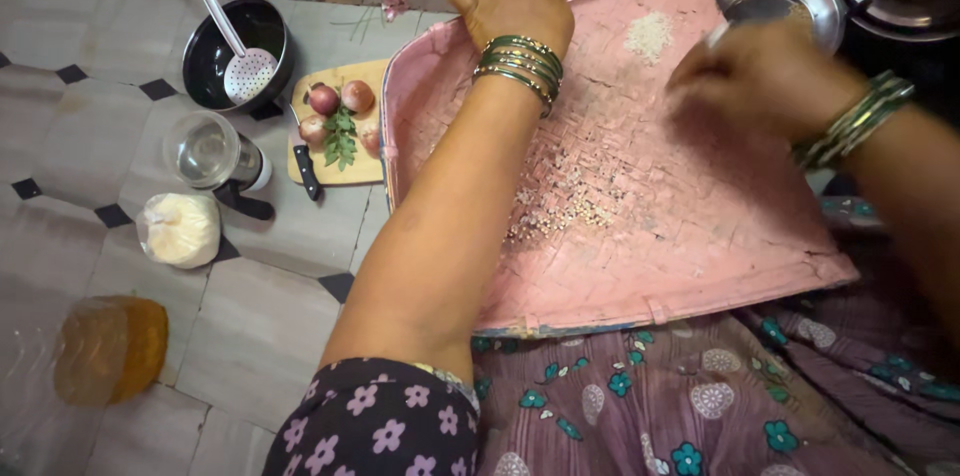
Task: The person cleans grains by hand inside a large flat pink basket, sorting and removing debris.
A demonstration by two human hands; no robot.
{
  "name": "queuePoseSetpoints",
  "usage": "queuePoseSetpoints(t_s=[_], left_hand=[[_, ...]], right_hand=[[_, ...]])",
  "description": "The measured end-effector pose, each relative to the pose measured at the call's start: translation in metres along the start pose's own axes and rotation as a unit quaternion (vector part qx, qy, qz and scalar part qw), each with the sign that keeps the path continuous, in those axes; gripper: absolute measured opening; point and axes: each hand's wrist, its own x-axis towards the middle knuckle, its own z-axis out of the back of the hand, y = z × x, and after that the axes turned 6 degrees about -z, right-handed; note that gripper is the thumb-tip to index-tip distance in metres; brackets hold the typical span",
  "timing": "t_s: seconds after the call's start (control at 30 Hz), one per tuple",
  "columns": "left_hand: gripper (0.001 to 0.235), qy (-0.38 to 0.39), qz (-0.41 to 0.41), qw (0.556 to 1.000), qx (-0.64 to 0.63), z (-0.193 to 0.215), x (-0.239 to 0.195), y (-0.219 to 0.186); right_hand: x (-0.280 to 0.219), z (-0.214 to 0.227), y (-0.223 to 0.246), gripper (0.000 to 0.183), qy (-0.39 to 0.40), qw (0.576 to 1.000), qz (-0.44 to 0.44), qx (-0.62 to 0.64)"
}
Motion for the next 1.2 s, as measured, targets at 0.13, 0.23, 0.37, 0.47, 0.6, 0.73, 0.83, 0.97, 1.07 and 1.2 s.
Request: queuePoseSetpoints(t_s=[0.13, 0.23, 0.37, 0.47, 0.6, 0.73, 0.83, 0.97, 1.07, 1.2], left_hand=[[0.043, 0.005, 0.0, 1.0, 0.009, -0.001, 0.0, -0.001], [0.041, -0.006, 0.002, 1.0, 0.014, -0.002, 0.0, -0.001], [0.042, 0.019, 0.013, 0.999, 0.021, -0.002, 0.003, -0.002], [0.043, -0.002, 0.007, 1.0, 0.021, -0.003, 0.002, -0.001], [0.039, 0.005, 0.005, 1.0, 0.007, 0.0, 0.002, 0.002], [0.041, -0.009, 0.014, 1.0, 0.007, 0.001, 0.001, 0.001], [0.041, -0.005, 0.021, 1.0, -0.001, 0.0, 0.002, 0.002], [0.041, 0.002, 0.013, 1.0, -0.001, 0.0, 0.002, 0.002], [0.042, 0.004, 0.006, 1.0, 0.003, 0.0, 0.001, 0.001], [0.042, 0.012, 0.008, 1.0, 0.006, 0.0, 0.002, 0.0]], right_hand=[[-0.021, -0.017, 0.036, 0.023, 0.067, 0.996, 0.041, -0.035], [-0.027, -0.027, 0.046, 0.017, 0.013, 0.995, 0.086, -0.045], [-0.032, -0.041, 0.05, 0.014, 0.017, 0.995, 0.045, -0.086], [-0.034, -0.052, 0.048, 0.017, -0.015, 0.994, 0.041, -0.101], [-0.034, -0.064, 0.046, 0.022, -0.071, 0.982, 0.121, -0.124], [-0.034, -0.057, 0.045, 0.023, -0.053, 0.982, 0.149, -0.103], [-0.029, -0.045, 0.045, 0.028, 0.009, 0.994, 0.056, -0.092], [-0.017, -0.029, 0.027, 0.025, 0.072, 0.994, -0.069, 0.041], [-0.01, -0.029, 0.007, 0.033, 0.026, 0.996, -0.018, 0.083], [-0.007, -0.034, 0.005, 0.044, 0.063, 0.996, -0.047, 0.03]])
